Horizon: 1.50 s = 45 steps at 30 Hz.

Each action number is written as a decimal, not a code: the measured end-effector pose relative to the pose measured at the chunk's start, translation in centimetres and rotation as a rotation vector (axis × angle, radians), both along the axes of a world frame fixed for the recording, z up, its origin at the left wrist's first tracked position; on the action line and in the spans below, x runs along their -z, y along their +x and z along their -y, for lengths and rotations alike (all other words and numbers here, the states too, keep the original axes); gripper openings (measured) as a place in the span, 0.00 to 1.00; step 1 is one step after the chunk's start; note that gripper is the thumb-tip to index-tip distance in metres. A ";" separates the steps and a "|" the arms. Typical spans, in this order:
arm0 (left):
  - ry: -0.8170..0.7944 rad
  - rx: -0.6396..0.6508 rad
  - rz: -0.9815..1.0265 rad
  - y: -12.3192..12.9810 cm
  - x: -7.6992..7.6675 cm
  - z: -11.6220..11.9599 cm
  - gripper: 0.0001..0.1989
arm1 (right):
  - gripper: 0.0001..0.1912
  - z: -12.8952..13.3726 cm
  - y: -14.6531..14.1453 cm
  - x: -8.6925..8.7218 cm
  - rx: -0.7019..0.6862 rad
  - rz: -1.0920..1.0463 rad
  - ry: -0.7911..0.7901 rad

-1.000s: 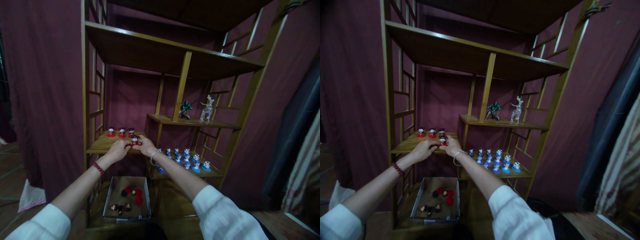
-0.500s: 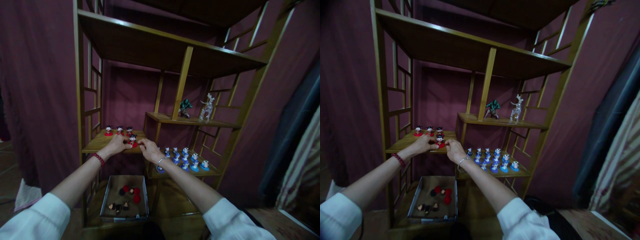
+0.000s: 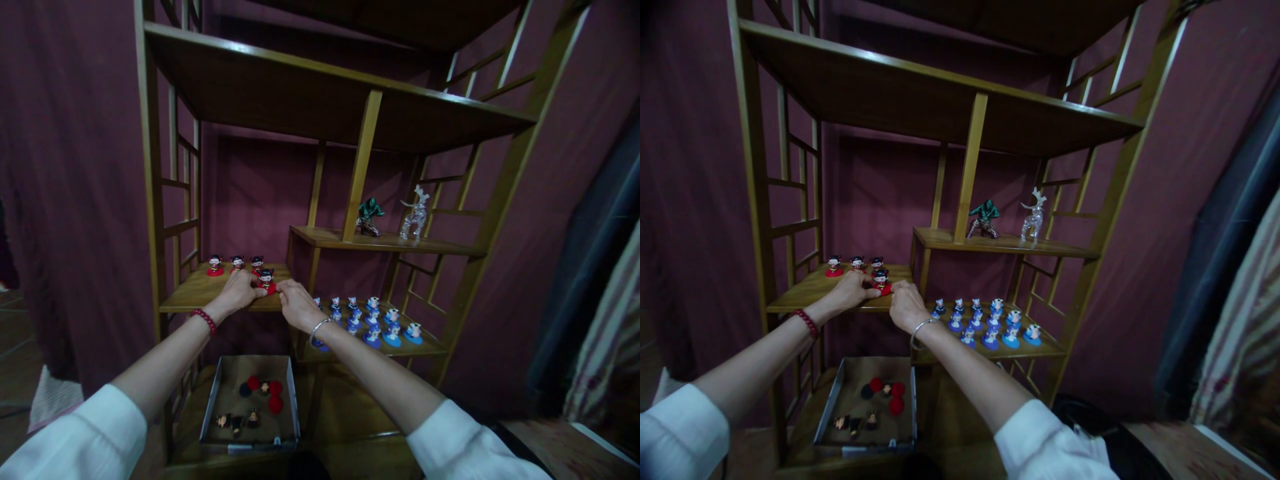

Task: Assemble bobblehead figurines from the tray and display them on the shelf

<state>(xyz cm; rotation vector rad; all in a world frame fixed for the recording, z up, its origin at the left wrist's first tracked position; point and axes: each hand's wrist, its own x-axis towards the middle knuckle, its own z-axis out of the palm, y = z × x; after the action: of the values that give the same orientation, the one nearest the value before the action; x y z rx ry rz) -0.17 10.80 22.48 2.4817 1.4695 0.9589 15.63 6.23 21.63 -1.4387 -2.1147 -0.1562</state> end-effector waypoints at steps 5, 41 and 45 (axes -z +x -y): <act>0.016 -0.084 -0.062 1.1 -0.4 -0.7 0.13 | 0.15 0.0 -0.7 -0.7 0.096 0.033 -0.070; -0.058 -0.083 -0.117 0.6 -0.3 -1.6 0.14 | 0.19 -0.6 -0.6 0.5 0.028 0.131 0.034; -0.037 0.022 -0.108 -0.4 0.4 -2.2 0.17 | 0.19 -0.5 -0.8 0.4 0.005 0.137 0.032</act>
<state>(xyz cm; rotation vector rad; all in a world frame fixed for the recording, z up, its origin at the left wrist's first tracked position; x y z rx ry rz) -0.54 12.98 22.12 2.5545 1.4724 0.7982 14.80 6.68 21.22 -1.4510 -2.2074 -0.2970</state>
